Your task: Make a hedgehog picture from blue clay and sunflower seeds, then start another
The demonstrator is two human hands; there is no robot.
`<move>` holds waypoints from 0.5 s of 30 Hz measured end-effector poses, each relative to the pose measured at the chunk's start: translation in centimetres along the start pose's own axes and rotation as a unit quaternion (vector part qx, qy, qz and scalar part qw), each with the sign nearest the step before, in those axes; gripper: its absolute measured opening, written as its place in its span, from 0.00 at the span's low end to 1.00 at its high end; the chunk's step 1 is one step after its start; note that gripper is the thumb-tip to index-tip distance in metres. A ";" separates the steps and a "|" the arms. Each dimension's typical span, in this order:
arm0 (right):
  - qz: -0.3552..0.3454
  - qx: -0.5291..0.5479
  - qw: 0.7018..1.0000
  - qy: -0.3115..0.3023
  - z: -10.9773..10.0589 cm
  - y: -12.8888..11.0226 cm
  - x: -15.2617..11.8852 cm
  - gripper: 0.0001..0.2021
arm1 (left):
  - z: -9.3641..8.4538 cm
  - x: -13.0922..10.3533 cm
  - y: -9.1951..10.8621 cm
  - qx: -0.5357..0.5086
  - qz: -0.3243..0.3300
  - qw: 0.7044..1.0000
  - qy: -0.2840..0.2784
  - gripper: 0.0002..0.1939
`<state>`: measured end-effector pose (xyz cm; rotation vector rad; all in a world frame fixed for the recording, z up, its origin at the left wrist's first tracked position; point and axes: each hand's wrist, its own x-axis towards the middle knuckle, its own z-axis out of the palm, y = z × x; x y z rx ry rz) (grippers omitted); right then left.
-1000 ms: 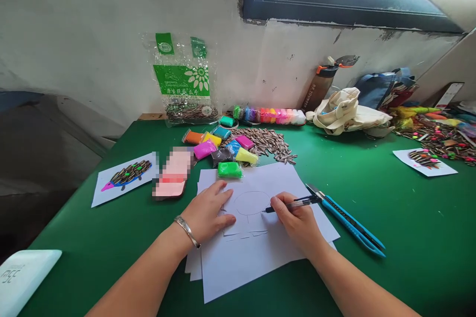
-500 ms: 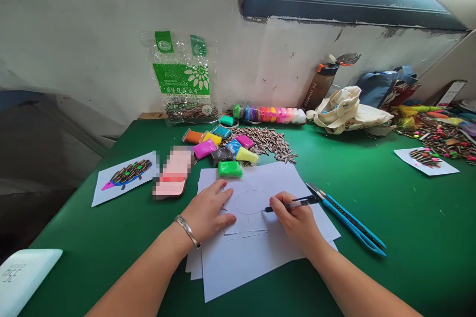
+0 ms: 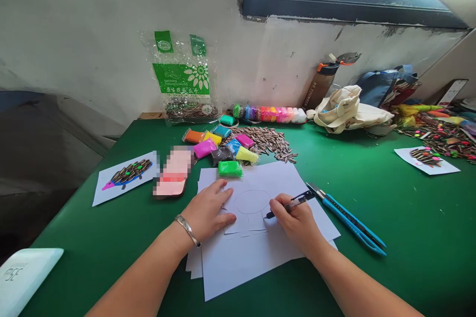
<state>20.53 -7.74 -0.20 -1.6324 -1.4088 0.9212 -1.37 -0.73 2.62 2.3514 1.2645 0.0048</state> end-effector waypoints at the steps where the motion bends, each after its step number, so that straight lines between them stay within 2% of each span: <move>1: 0.000 0.002 1.000 0.000 0.0 0.0 0.0 0.16 | 0.0 0.0 0.0 0.000 0.000 1.000 0.000 0.30; 6: 0.019 0.014 1.000 0.007 -0.2 -0.1 0.1 0.16 | -0.1 0.0 0.0 0.001 -0.003 1.000 -0.004 0.31; 15: -0.007 0.005 1.000 -0.003 -0.1 0.0 0.0 0.16 | 0.0 -0.1 0.0 0.002 0.000 1.000 0.000 0.30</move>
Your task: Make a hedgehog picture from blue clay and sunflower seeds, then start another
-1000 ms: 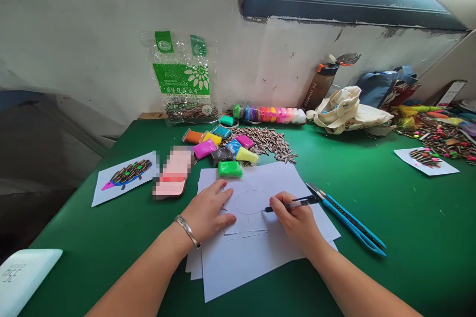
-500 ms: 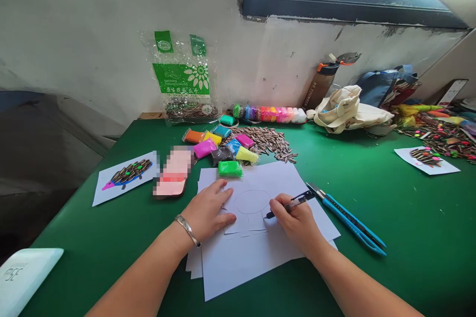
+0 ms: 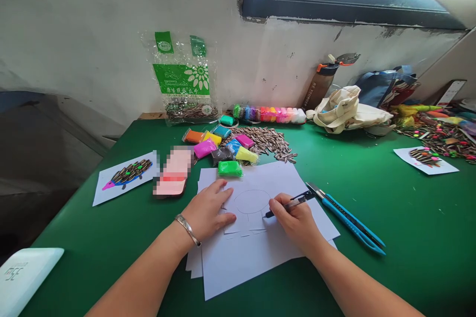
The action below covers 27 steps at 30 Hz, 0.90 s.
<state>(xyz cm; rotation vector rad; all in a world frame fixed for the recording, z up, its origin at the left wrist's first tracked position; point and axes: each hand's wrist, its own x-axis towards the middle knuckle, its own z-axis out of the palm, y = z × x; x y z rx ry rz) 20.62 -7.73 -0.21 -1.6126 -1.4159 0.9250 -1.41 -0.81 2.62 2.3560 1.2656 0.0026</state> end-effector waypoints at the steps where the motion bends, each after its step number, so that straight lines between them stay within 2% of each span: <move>1: -0.004 -0.001 1.000 -0.001 0.0 0.0 0.0 0.16 | 0.0 0.0 0.0 0.000 0.000 1.000 0.000 0.31; 17: -0.001 0.010 1.000 0.011 0.0 0.2 0.0 0.17 | 0.1 0.0 -0.2 -0.006 0.003 1.000 0.004 0.30; 21: 0.015 0.039 0.999 0.030 -0.6 -0.6 0.0 0.16 | 0.1 -0.1 -0.2 -0.011 0.006 1.000 0.008 0.29; 23: 0.008 0.053 0.998 0.020 -0.7 -1.4 -0.1 0.15 | 0.1 -0.1 -0.2 -0.017 0.010 1.000 0.009 0.29; 27: -0.033 0.046 0.997 -0.055 0.6 -2.6 -0.5 0.11 | 0.1 -0.2 -0.3 -0.024 0.017 0.999 0.017 0.28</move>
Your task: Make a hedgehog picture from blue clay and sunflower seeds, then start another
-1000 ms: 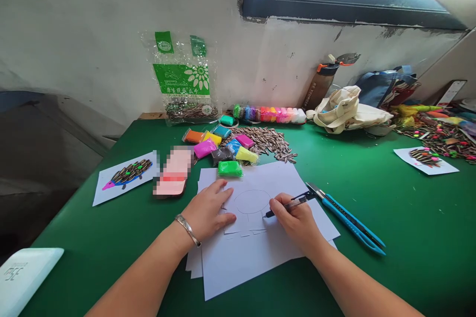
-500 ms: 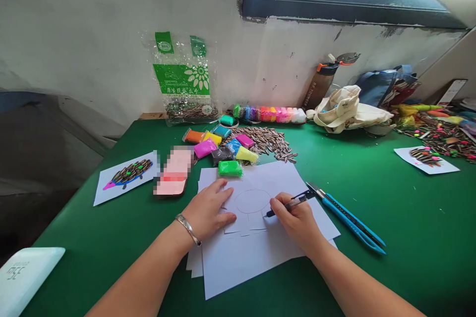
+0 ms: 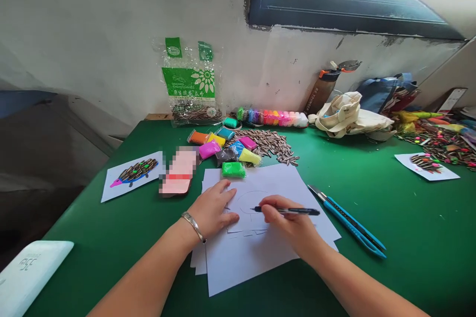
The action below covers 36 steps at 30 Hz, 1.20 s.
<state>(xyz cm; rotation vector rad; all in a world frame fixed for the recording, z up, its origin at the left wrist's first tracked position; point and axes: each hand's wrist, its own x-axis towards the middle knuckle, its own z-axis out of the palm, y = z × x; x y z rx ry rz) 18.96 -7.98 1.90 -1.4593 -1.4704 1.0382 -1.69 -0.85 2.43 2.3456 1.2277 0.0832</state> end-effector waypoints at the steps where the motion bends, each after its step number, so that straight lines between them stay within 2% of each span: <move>1: -0.004 -0.017 1.000 -0.011 0.4 0.0 -0.1 0.09 | 0.0 0.0 0.0 0.000 0.001 1.000 0.002 0.28; 4: -0.013 -0.096 0.995 0.021 1.4 0.5 -0.4 0.07 | 0.1 0.0 0.0 0.000 0.004 1.000 0.002 0.28; 8: -0.026 -0.166 0.983 0.071 1.4 1.2 -0.9 0.06 | 0.1 0.0 0.0 0.009 0.003 1.000 -0.003 0.29; 36: -0.032 -0.205 0.976 0.072 1.5 1.5 -0.6 0.05 | 0.1 0.1 0.1 -0.003 -0.009 1.000 -0.003 0.28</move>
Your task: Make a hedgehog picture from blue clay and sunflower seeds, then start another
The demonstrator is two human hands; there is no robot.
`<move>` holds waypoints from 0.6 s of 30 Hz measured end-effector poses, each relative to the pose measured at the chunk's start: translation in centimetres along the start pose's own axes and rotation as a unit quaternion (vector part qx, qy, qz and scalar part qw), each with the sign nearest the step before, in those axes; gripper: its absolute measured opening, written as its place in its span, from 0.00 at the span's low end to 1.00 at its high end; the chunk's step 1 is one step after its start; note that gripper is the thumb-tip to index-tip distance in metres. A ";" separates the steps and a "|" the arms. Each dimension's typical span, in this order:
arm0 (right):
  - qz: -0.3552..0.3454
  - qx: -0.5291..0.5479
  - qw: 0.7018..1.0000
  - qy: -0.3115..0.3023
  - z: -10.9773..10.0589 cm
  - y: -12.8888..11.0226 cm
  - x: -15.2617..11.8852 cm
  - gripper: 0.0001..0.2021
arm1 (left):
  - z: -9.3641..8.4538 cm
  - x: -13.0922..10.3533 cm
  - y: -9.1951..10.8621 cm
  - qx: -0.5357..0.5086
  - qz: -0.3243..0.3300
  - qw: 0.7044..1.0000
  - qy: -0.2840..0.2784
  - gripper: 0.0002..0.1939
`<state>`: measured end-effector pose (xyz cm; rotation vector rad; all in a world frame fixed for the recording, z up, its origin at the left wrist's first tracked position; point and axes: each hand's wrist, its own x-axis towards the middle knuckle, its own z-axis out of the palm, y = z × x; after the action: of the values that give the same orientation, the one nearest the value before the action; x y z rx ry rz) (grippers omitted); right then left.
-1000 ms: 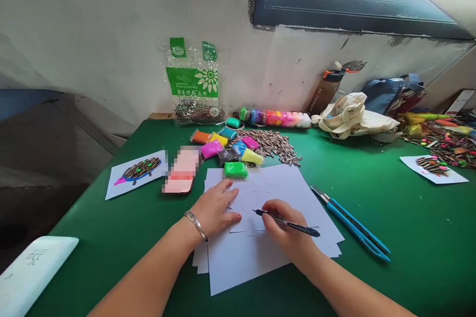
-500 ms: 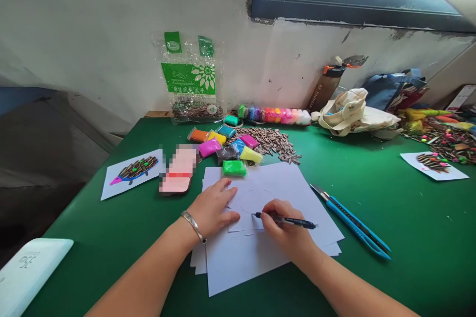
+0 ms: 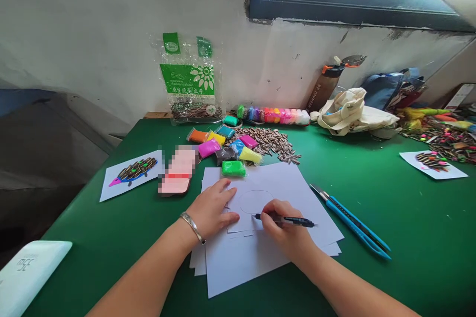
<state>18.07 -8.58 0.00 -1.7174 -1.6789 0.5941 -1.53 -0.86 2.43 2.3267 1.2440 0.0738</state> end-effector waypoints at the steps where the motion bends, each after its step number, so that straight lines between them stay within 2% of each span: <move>1: -0.001 0.000 1.000 -0.001 0.0 0.0 0.0 0.05 | 0.0 0.0 0.0 -0.001 -0.002 1.000 -0.001 0.28; 11: 0.001 0.028 0.999 -0.032 -0.1 0.0 0.0 0.07 | -0.1 -0.1 -0.1 0.013 0.003 1.000 -0.003 0.29; 18: 0.024 0.044 0.999 -0.017 -0.2 -0.2 0.2 0.06 | 0.0 -0.2 -0.2 0.017 0.009 1.000 -0.004 0.29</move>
<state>18.12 -8.42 0.30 -1.6979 -1.6138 0.7115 -1.80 -0.90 2.41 2.3658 1.2297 0.0496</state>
